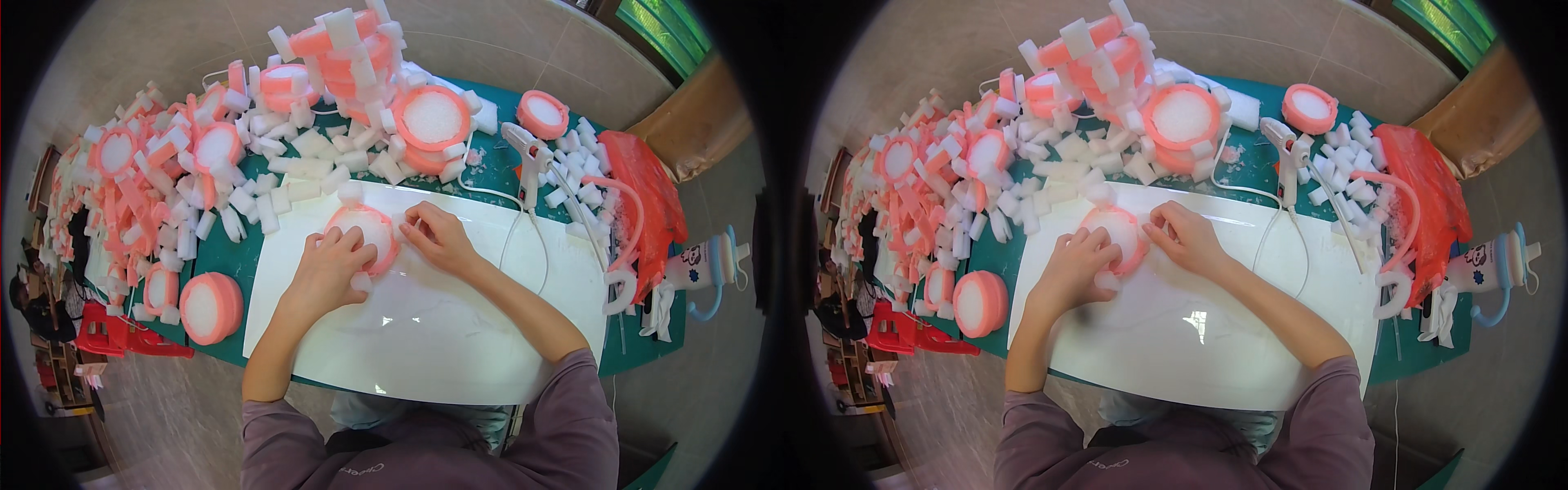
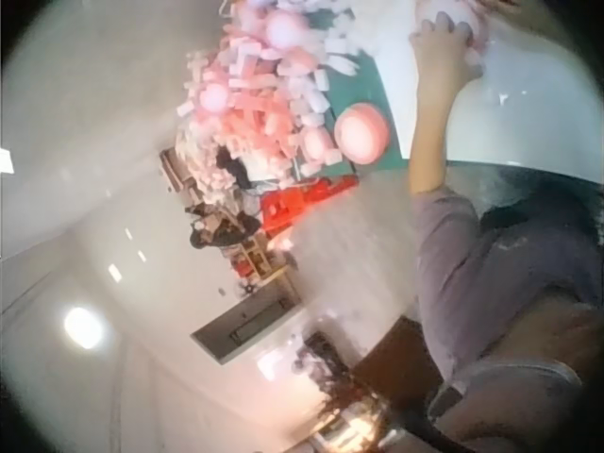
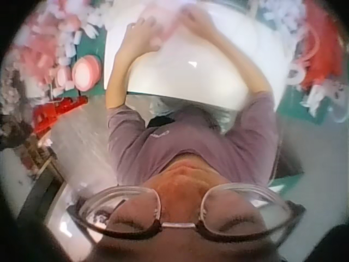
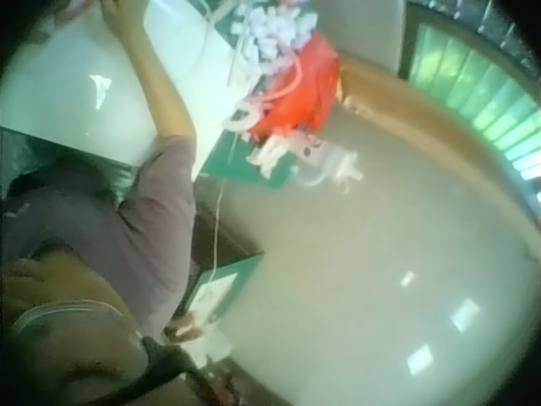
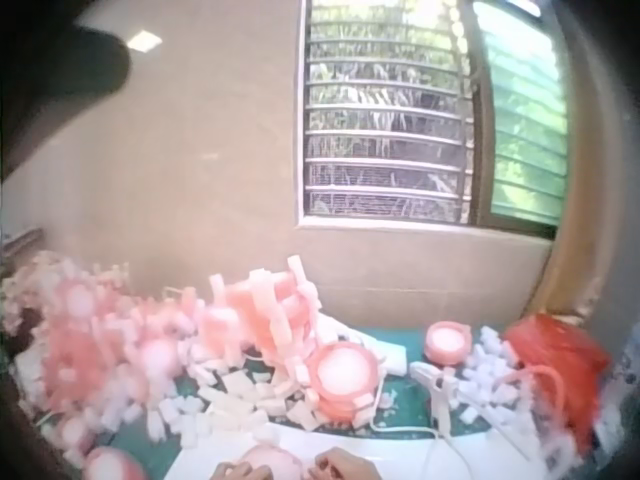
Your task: The person assembles foam structures by applying adhesive with a hot glue gun and pressing foam pieces together by hand.
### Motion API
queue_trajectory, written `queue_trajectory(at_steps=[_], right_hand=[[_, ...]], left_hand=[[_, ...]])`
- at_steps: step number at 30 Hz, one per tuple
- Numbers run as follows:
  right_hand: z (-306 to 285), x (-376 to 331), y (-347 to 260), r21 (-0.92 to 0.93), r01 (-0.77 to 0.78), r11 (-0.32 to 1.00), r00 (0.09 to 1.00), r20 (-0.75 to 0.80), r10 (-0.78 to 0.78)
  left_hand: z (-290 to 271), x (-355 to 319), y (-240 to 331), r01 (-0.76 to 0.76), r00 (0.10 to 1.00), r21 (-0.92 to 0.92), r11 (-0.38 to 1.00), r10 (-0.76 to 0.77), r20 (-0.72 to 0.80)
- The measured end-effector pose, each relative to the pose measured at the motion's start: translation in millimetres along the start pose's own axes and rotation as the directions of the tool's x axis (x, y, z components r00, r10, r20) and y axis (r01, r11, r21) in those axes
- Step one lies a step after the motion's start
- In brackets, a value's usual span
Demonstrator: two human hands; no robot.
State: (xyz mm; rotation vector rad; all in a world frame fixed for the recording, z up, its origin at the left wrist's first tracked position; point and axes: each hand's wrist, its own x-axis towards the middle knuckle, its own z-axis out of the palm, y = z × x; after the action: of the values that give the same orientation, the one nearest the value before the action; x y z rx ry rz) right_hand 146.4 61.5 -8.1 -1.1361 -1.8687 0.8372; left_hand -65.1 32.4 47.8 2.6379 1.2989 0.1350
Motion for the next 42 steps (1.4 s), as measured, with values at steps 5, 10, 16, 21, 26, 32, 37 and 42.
queue_trajectory(at_steps=[5, 10, 16, 21, 26, 32, 37, 42], right_hand=[[-1.5, -0.1, -1.5, -0.017, -0.019, 1.000, 1.000, 0.018, 0.019], [-3.6, -0.4, -2.8, -0.032, -0.033, 0.999, 0.998, 0.056, 0.034], [-5.2, -0.1, -4.2, -0.054, -0.019, 0.998, 0.997, 0.077, 0.023], [-4.6, 0.1, -3.7, -0.047, -0.022, 0.999, 0.997, 0.075, 0.025], [-4.5, -0.3, -3.7, -0.050, -0.048, 0.998, 0.997, 0.066, 0.051], [-1.7, -0.3, -4.5, -0.014, -0.036, 0.999, 0.999, 0.033, 0.037], [-0.9, 0.5, 0.2, 0.024, -0.002, 1.000, 1.000, -0.001, 0.002], [1.0, -0.4, -2.8, 0.047, -0.029, 0.998, 0.999, -0.044, 0.031]], left_hand=[[-2.7, 1.1, 0.3, 0.003, 1.000, -0.031, 1.000, -0.002, 0.026], [-1.2, 1.4, -1.0, -0.024, 1.000, -0.029, 0.999, 0.024, 0.002], [-2.2, 2.1, -2.2, -0.031, 0.999, -0.057, 0.998, 0.033, 0.022], [-2.1, 1.8, -3.1, -0.037, 0.999, -0.053, 0.998, 0.038, 0.029], [-1.6, 1.8, -3.1, -0.047, 0.998, -0.012, 0.999, 0.048, 0.037], [-0.2, 0.1, -4.1, -0.047, 0.998, -0.012, 0.999, 0.047, 0.039], [0.5, 0.3, -4.1, -0.050, 0.998, -0.020, 0.999, 0.051, 0.026], [-0.1, 0.5, -4.2, -0.046, 0.998, -0.027, 0.999, 0.047, 0.039]])
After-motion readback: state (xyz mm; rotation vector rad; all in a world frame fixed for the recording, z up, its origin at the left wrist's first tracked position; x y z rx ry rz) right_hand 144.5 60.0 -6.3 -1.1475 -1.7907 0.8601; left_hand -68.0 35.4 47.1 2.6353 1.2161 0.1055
